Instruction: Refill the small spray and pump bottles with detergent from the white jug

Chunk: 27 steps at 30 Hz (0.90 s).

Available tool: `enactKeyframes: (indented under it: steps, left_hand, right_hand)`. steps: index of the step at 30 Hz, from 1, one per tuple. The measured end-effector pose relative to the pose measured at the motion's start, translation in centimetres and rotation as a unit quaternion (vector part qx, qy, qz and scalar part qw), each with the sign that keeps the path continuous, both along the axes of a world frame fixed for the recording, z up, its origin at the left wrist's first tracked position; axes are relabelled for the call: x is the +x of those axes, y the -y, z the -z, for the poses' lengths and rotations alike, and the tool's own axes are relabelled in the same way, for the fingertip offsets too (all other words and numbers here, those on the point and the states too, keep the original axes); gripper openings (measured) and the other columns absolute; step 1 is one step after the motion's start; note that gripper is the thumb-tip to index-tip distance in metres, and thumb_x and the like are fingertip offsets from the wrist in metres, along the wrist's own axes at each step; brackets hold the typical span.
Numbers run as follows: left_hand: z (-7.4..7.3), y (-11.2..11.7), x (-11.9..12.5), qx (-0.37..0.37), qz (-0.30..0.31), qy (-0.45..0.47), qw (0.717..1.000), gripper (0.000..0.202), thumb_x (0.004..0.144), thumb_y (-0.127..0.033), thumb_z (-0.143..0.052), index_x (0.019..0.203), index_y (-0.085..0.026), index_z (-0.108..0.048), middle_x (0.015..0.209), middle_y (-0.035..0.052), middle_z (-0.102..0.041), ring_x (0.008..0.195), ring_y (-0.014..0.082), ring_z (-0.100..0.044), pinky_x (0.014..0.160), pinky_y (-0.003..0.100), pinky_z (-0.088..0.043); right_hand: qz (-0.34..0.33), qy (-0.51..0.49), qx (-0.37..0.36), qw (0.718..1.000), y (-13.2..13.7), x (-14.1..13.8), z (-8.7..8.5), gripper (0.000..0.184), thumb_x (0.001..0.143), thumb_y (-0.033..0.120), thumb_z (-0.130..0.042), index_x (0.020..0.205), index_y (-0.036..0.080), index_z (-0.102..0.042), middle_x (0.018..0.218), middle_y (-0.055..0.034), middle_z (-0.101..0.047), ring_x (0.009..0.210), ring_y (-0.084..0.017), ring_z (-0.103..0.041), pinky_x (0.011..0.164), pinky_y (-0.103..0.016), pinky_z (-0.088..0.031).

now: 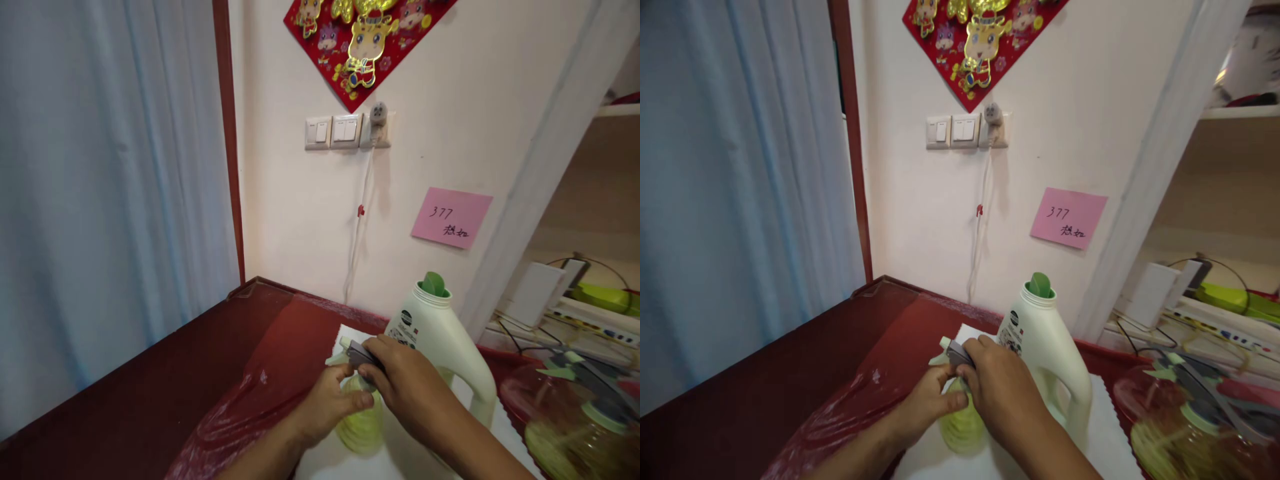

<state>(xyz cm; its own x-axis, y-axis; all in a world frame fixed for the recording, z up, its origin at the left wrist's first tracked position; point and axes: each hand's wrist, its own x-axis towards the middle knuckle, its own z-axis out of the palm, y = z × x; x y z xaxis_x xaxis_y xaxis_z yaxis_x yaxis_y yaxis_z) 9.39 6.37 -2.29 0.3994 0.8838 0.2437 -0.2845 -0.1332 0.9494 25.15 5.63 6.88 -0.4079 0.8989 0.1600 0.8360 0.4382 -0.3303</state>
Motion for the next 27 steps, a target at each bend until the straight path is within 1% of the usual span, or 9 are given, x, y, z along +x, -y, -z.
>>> enactKeyframes:
  steps: [3,6,12,15,19,21,23,26,27]
  left_hand:
    - [-0.4,0.3,0.9,-0.012,-0.02,0.03,0.999,0.059,0.062,-0.045,-0.095,0.107,-0.013,-0.075,0.105,0.0086,-0.075,0.105,0.027,-0.064,0.093,0.035,-0.047]
    - [-0.8,0.5,1.7,-0.025,-0.052,0.042,0.997,0.055,0.064,-0.042,-0.094,0.106,-0.012,-0.074,0.102,0.0089,-0.076,0.104,0.027,-0.065,0.09,0.034,-0.048]
    - [-0.3,-0.4,0.9,-0.007,-0.052,-0.005,0.999,0.061,0.068,-0.052,-0.089,0.11,-0.011,-0.075,0.109,0.0116,-0.074,0.106,0.0291,-0.064,0.095,0.038,-0.046]
    - [0.0,-0.7,0.5,0.007,-0.043,-0.016,0.999,0.06,0.069,-0.056,-0.087,0.111,-0.013,-0.076,0.108,0.0103,-0.074,0.111,0.0305,-0.062,0.099,0.04,-0.045]
    - [0.4,-0.3,0.3,0.011,-0.062,-0.026,0.998,0.058,0.071,-0.059,-0.084,0.105,-0.013,-0.077,0.105,0.0105,-0.074,0.106,0.0309,-0.062,0.099,0.043,-0.045]
    - [0.9,0.2,-0.2,0.006,-0.067,-0.039,0.997,0.062,0.069,-0.06,-0.085,0.11,-0.015,-0.075,0.11,0.0112,-0.073,0.108,0.032,-0.063,0.1,0.045,-0.045]
    - [1.7,0.8,-1.1,0.004,-0.081,-0.079,0.994,0.075,0.063,-0.062,-0.088,0.121,-0.019,-0.07,0.124,0.0125,-0.07,0.118,0.0348,-0.061,0.105,0.048,-0.043]
    - [3.8,1.1,-3.0,0.031,-0.118,-0.178,0.976,0.094,0.055,-0.065,-0.09,0.134,-0.022,-0.062,0.144,0.0159,-0.06,0.136,0.0395,-0.05,0.118,0.053,-0.03]
    - [4.6,1.0,-3.6,0.034,-0.11,-0.209,0.971,0.099,0.055,-0.064,-0.09,0.139,-0.022,-0.058,0.148,0.0169,-0.057,0.139,0.0398,-0.048,0.119,0.053,-0.03]
  right_hand:
    - [0.006,0.003,-0.006,1.0,0.1,-0.1,-0.1,0.006,0.095,0.019,-0.058,0.091,0.019,-0.063,0.097,-0.0068,-0.07,0.091,-0.026,-0.066,0.076,-0.034,-0.041]
    - [0.01,0.003,-0.009,1.0,0.1,0.0,-0.1,0.006,0.095,0.019,-0.058,0.093,0.02,-0.063,0.098,-0.0067,-0.07,0.093,-0.026,-0.066,0.076,-0.034,-0.04]
    - [0.002,-0.012,-0.002,1.0,0.0,0.3,0.1,0.007,0.095,0.02,-0.057,0.091,0.021,-0.062,0.095,-0.0045,-0.068,0.089,-0.024,-0.064,0.073,-0.033,-0.038]
    - [0.004,-0.011,0.002,1.0,0.0,0.3,0.3,0.008,0.096,0.021,-0.056,0.09,0.021,-0.061,0.095,-0.0045,-0.068,0.088,-0.024,-0.064,0.073,-0.033,-0.038]
    - [0.012,-0.002,0.006,1.0,0.1,0.1,0.4,0.007,0.095,0.02,-0.057,0.089,0.021,-0.061,0.095,-0.0045,-0.068,0.09,-0.025,-0.065,0.073,-0.032,-0.038]
    - [0.018,-0.003,0.009,1.0,0.3,0.0,0.3,0.007,0.095,0.02,-0.057,0.09,0.021,-0.062,0.096,-0.0048,-0.068,0.09,-0.025,-0.065,0.073,-0.032,-0.039]
    - [0.021,-0.009,0.012,1.0,0.5,-0.1,0.1,0.009,0.096,0.02,-0.055,0.092,0.02,-0.063,0.097,-0.0052,-0.069,0.09,-0.024,-0.065,0.074,-0.033,-0.04]
    - [0.025,-0.024,0.027,0.999,1.1,-0.2,-0.1,0.011,0.097,0.02,-0.054,0.097,0.02,-0.066,0.1,-0.0061,-0.07,0.092,-0.025,-0.066,0.076,-0.033,-0.042]
    - [0.026,-0.028,0.032,0.999,1.4,-0.3,-0.1,0.012,0.096,0.021,-0.055,0.097,0.021,-0.066,0.101,-0.0062,-0.07,0.092,-0.025,-0.067,0.076,-0.034,-0.043]
